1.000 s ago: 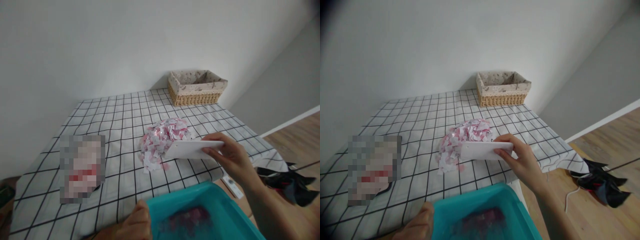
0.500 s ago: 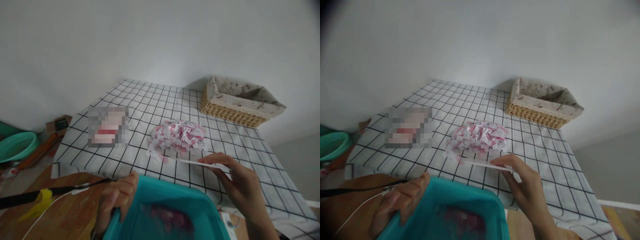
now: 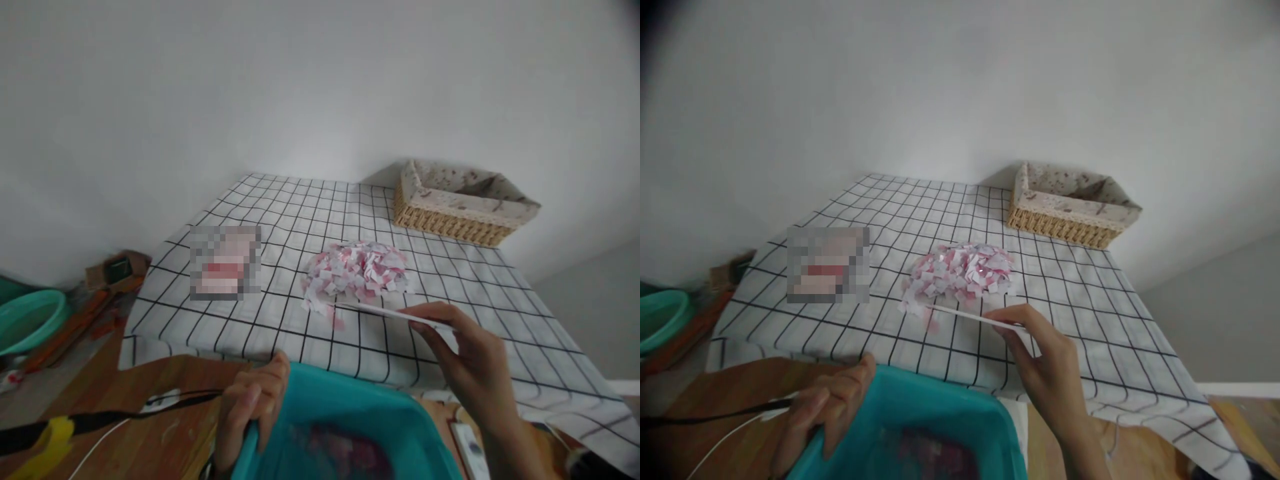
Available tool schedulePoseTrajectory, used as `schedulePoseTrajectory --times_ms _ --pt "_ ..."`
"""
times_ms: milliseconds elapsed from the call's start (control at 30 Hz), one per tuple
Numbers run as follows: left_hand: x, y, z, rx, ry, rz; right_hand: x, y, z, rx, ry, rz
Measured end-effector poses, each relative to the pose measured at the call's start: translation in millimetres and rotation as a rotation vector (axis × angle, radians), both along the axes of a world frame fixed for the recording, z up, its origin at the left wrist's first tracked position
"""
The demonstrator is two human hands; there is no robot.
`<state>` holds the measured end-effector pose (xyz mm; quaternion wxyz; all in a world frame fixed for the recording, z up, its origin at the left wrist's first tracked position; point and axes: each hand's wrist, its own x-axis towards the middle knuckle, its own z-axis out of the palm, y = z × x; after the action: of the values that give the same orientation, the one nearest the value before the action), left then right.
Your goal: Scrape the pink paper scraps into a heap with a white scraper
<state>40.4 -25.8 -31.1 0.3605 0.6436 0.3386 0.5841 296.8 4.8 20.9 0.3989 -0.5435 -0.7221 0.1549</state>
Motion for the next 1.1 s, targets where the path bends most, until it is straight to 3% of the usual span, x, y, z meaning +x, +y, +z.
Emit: schedulePoseTrajectory --times_ms 233,500,700,1100 --pt "-5.1 4.7 2.4 0.002 -0.068 -0.139 0.9 -11.8 -2.0 -0.069 0.069 0.038" --pt "-1.9 0.0 -6.7 -0.047 -0.089 -0.101 -2.7 -19.6 0.3 -0.014 0.081 -0.081" --pt "-1.0 3.5 -0.6 0.007 -0.067 -0.124 -3.6 -28.6 2.9 -0.065 0.091 0.012" --pt "0.3 1.3 -4.6 -0.028 -0.135 -0.123 5.3 -40.6 0.7 -0.039 0.141 0.182"
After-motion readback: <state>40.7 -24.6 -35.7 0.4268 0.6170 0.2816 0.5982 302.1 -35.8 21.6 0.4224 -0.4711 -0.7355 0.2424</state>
